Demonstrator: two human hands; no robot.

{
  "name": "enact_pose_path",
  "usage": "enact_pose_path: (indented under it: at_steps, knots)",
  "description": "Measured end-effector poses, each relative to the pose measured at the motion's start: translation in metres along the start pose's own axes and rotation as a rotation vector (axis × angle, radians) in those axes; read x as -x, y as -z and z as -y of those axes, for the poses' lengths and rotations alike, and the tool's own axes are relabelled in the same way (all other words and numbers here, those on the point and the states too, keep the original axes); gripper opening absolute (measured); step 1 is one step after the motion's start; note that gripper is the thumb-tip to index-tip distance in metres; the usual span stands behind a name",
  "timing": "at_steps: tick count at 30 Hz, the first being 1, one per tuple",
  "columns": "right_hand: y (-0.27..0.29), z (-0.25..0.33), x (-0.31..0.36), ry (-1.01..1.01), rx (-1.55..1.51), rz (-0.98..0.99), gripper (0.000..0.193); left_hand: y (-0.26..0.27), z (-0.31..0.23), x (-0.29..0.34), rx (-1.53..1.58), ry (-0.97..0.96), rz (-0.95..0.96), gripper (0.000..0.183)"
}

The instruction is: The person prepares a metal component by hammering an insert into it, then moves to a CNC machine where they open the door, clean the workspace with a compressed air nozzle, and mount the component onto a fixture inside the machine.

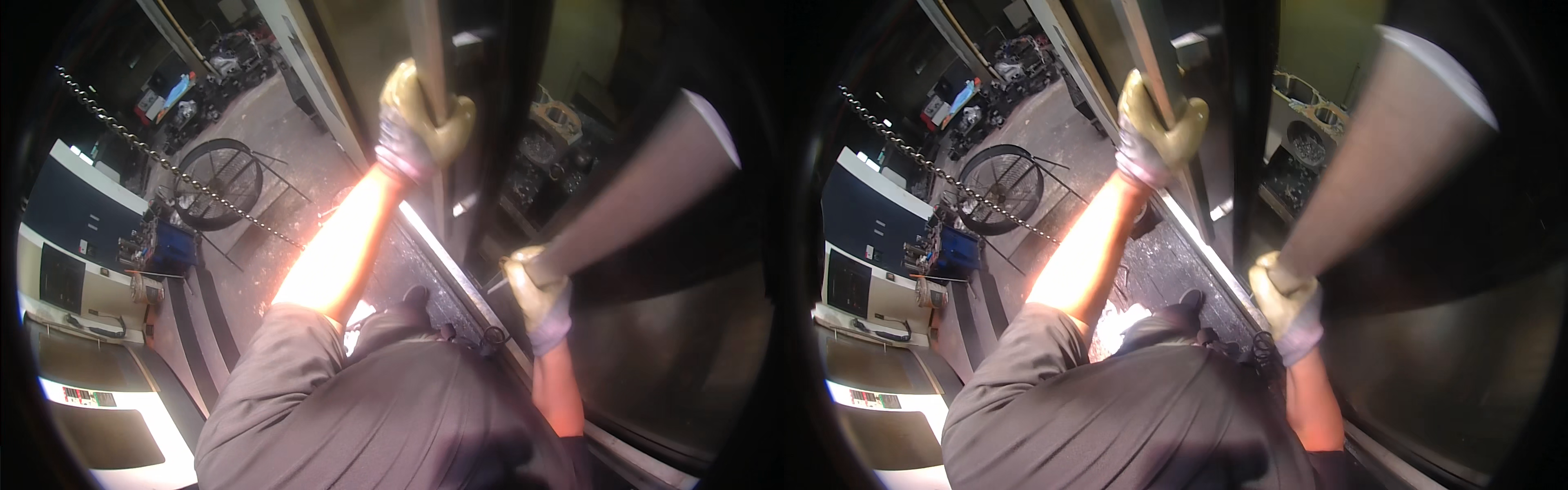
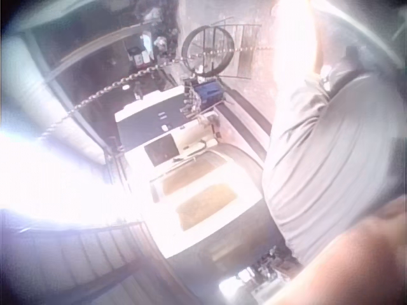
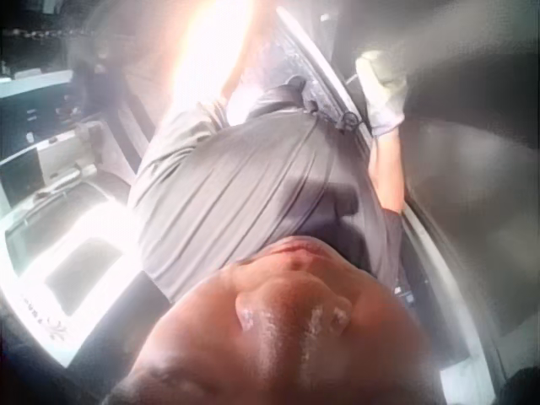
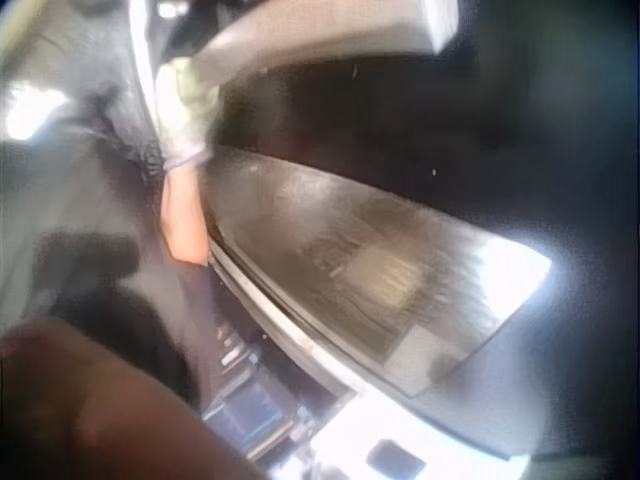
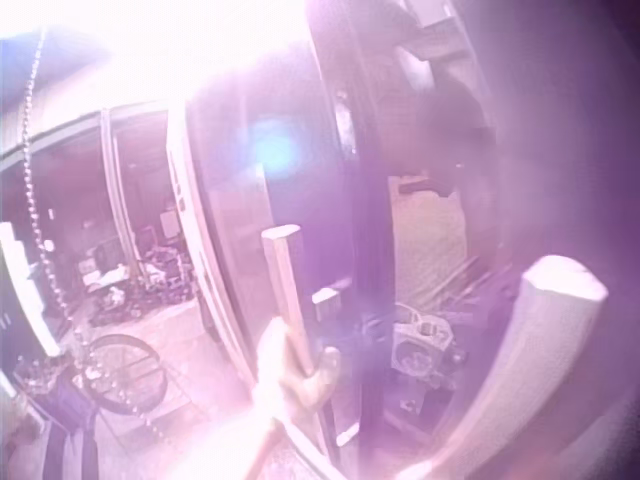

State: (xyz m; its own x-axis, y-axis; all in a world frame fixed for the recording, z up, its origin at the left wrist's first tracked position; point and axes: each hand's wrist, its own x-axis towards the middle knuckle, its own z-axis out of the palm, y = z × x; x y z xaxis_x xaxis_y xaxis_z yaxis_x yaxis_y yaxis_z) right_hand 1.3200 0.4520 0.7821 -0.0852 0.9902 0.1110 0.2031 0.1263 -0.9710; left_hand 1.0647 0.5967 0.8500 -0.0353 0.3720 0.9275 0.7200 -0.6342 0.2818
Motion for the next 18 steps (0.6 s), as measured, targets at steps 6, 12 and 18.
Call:
enact_pose_path:
  at_steps: [6,12,18]
  knots:
    - [0.046,-0.016,0.059,0.091,-0.189,-0.178,0.013,0.019,0.093,-0.018,-0.094,0.032,0.008,0.028]
    - [0.089,-0.035,0.122,0.243,-0.147,-0.541,0.016,0.038,0.19,-0.035,0.074,0.138,-0.104,0.026]
    - [0.081,-0.007,0.127,0.043,0.389,-1.38,0.024,0.026,0.313,-0.017,0.504,0.916,-0.302,0.033]
